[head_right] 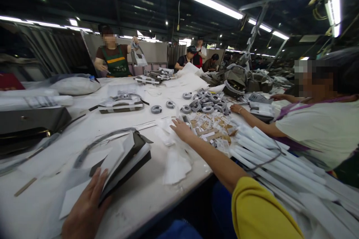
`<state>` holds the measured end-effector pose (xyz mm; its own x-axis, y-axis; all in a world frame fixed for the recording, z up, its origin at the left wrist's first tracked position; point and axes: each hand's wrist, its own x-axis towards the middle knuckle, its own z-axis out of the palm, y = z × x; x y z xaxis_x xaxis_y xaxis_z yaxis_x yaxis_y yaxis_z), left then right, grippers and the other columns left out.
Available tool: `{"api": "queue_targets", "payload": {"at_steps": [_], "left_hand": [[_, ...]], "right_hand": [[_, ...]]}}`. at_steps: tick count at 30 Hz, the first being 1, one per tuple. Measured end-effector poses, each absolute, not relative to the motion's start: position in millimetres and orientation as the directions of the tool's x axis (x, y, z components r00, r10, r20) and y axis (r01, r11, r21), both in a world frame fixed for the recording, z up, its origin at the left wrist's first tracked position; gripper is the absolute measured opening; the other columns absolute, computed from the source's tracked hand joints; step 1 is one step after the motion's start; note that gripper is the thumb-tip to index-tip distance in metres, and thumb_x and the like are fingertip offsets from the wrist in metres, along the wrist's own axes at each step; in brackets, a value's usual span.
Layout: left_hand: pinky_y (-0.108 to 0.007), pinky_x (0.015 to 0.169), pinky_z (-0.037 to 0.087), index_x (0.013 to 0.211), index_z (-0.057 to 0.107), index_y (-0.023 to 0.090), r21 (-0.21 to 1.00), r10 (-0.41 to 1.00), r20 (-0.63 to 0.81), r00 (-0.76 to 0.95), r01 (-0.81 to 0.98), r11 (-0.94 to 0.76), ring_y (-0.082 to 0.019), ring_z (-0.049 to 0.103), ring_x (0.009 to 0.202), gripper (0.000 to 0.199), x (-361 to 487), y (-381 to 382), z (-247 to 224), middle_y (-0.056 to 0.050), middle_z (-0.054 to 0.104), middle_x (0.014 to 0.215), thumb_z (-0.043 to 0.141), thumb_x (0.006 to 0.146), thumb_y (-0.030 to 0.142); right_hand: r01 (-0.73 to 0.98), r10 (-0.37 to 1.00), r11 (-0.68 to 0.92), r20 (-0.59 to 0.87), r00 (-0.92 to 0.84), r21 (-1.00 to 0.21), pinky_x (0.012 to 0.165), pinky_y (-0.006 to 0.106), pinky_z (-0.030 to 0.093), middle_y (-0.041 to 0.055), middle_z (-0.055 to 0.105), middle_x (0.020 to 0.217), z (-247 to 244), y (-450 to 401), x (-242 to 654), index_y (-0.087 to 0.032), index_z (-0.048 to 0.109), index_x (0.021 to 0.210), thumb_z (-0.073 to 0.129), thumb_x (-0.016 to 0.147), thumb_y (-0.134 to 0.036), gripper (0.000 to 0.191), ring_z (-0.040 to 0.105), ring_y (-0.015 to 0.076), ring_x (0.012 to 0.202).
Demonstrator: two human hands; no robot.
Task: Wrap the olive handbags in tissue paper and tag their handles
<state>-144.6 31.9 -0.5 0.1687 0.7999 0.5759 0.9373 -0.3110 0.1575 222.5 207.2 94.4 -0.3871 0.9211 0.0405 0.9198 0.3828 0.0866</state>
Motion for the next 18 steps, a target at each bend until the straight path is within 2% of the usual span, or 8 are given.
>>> {"api": "queue_targets", "payload": {"at_steps": [3, 5, 9, 14, 16, 18], "left_hand": [[-0.047, 0.105, 0.047, 0.156, 0.014, 0.028, 0.138, 0.797, 0.576, 0.183, 0.939, -0.316, -0.03, 0.047, 0.135, 0.062, -145, 32, -3, -0.009, 0.032, 0.159, 0.037, 0.098, 0.028], [-0.047, 0.105, 0.047, 0.156, 0.015, 0.028, 0.135, 0.797, 0.577, 0.18, 0.941, -0.31, -0.03, 0.047, 0.135, 0.062, -144, 32, -3, -0.009, 0.032, 0.159, 0.038, 0.098, 0.028], [-0.046, 0.108, 0.044, 0.156, 0.015, 0.028, 0.144, 0.795, 0.581, 0.174, 0.939, -0.311, -0.03, 0.046, 0.135, 0.063, -143, 33, -4, -0.008, 0.032, 0.159, 0.039, 0.098, 0.027], [-0.046, 0.109, 0.042, 0.156, 0.017, 0.029, 0.128, 0.778, 0.599, 0.189, 0.937, -0.326, -0.03, 0.048, 0.133, 0.061, -141, 31, -4, -0.008, 0.034, 0.158, 0.039, 0.099, 0.029], [-0.045, 0.11, 0.041, 0.156, 0.018, 0.029, 0.127, 0.774, 0.606, 0.186, 0.937, -0.325, -0.03, 0.048, 0.133, 0.06, -141, 31, -4, -0.008, 0.034, 0.158, 0.039, 0.099, 0.029], [-0.044, 0.11, 0.041, 0.156, 0.019, 0.029, 0.123, 0.768, 0.613, 0.186, 0.938, -0.325, -0.029, 0.048, 0.133, 0.06, -141, 32, -4, -0.008, 0.035, 0.157, 0.04, 0.099, 0.029]], "right_hand": [[0.863, 0.877, 0.48, -0.075, -0.474, 0.157, 0.114, 0.042, 0.029, 0.0152, 0.046, 0.149, 100, 230, 221, -0.011, 0.069, 0.107, 0.054, 0.087, -0.002, 0.027, 0.03, 0.0269, 0.145], [0.836, 0.858, 0.513, -0.13, -0.496, 0.194, 0.113, 0.042, 0.029, 0.0166, 0.058, 0.136, 109, 240, 220, -0.011, 0.07, 0.098, 0.061, 0.084, -0.005, 0.018, 0.037, 0.0267, 0.14], [0.815, 0.854, 0.52, -0.176, -0.489, 0.258, 0.108, 0.046, 0.031, 0.0171, 0.071, 0.108, 129, 234, 215, -0.011, 0.07, 0.101, 0.067, 0.083, -0.013, 0.019, 0.06, 0.0273, 0.116], [0.821, 0.864, 0.499, -0.222, -0.451, 0.276, 0.086, 0.039, 0.047, 0.0175, 0.074, 0.094, 133, 164, 201, -0.013, 0.07, 0.105, 0.064, 0.086, -0.021, 0.022, 0.07, 0.0295, 0.095], [0.836, 0.852, 0.504, -0.281, -0.441, 0.216, 0.077, 0.034, 0.049, 0.0144, 0.075, 0.09, 130, 133, 199, -0.016, 0.071, 0.106, 0.067, 0.086, -0.031, 0.025, 0.071, 0.0292, 0.09], [0.849, 0.766, 0.529, -0.417, -0.49, -0.027, 0.073, 0.029, 0.049, 0.0076, 0.076, 0.086, 129, 115, 202, -0.022, 0.072, 0.11, 0.067, 0.085, -0.046, 0.035, 0.072, 0.0249, 0.083]]}}
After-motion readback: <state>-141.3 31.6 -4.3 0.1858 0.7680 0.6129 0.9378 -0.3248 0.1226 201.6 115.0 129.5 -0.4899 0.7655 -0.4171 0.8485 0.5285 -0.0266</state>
